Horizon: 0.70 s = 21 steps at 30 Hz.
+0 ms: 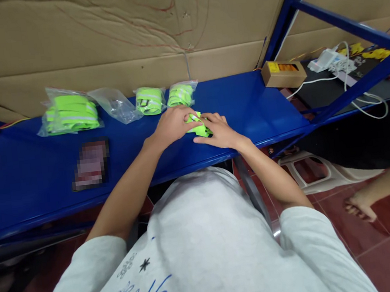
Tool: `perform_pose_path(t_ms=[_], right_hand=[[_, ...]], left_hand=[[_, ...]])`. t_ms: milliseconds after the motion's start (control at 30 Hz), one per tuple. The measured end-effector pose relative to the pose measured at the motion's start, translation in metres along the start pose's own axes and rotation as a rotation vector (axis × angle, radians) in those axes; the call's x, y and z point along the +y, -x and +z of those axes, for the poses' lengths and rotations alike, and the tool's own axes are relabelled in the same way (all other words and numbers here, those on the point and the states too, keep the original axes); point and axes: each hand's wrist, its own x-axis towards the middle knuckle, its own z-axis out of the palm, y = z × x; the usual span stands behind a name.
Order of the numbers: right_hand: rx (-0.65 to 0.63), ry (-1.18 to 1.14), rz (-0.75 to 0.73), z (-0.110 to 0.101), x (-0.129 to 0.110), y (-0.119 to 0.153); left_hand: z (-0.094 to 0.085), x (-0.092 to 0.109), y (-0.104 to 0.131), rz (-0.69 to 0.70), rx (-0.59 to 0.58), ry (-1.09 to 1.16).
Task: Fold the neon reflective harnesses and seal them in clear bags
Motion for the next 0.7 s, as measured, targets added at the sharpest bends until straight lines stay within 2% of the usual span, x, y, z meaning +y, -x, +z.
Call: perform_pose_path(t_ms=[67,200,300,433,533,600,700], right_hand=[[0.146,-0.125,0.008,0.008,0.001,-0.004],[0.314,-0.364,0.053,0.019,0.012,-0.013],[0.344,-0.397,0.093,0.022,0.017,-0.015],[0.370,-0.376,0.036,0.023,0.018,-0.014],[0.448,-0.250,0.155,0.025,0.021,-0.010],[0.386,-0.173,0.225,0.025,0.023,-0.007],[0.198,-0.146,0.173,0.024,0.021,-0.003]], left_hand=[[0.001,-0.005,-0.005,0.034,0.038,-0.084],[0.009,-0.022,-0.014,0.038,0.030,0.031],[0.011,-0.033,-0.020,-0.095,-0.010,0.153],[0.005,-0.036,-0.026,-0.324,-0.199,0.320],[0.000,-0.033,-0.027,-0.426,-0.270,0.315],[-0.002,-0.032,-0.025,-0.423,-0.304,0.291],[-0.004,-0.033,-0.019,-0.322,-0.292,0.207]])
